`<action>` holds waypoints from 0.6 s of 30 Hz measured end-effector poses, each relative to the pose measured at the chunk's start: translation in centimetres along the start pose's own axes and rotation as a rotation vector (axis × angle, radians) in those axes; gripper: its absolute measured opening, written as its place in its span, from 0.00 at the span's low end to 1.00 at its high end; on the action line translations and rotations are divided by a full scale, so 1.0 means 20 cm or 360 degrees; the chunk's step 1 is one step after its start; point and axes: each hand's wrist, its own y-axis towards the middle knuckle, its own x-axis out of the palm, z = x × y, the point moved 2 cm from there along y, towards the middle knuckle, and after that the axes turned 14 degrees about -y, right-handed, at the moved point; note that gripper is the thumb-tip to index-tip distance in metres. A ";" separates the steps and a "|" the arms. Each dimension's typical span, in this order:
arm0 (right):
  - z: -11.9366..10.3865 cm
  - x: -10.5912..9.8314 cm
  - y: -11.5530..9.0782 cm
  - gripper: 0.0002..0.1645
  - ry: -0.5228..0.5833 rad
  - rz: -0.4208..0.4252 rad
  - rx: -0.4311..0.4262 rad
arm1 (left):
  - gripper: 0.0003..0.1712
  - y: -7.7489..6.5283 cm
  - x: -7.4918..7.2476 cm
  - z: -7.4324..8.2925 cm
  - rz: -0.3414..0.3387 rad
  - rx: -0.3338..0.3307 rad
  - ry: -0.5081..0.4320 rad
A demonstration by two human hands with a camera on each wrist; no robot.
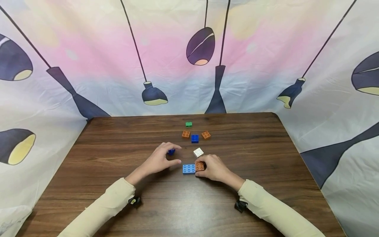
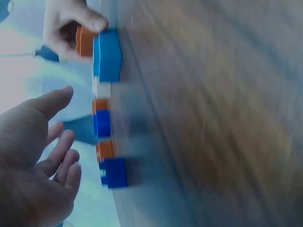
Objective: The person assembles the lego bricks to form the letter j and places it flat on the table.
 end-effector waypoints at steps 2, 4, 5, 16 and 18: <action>0.00 0.00 0.00 0.20 -0.0001 -0.0011 0.0010 | 0.29 0.01 -0.03 -0.02 0.0035 0.0018 0.0038; 0.00 0.00 0.00 0.20 0.0000 -0.0020 0.0020 | 0.30 0.01 -0.06 -0.04 0.0049 0.0024 0.0050; -0.01 0.00 0.00 0.20 -0.0003 -0.0023 0.0024 | 0.30 0.01 -0.07 -0.06 0.0051 0.0020 0.0056; -0.01 0.00 0.00 0.19 -0.0016 -0.0021 0.0028 | 0.35 0.05 -0.14 -0.18 -0.0041 -0.0057 0.0067; -0.01 0.00 0.00 0.19 -0.0014 -0.0025 0.0029 | 0.36 0.05 -0.14 -0.20 -0.0065 -0.0072 0.0072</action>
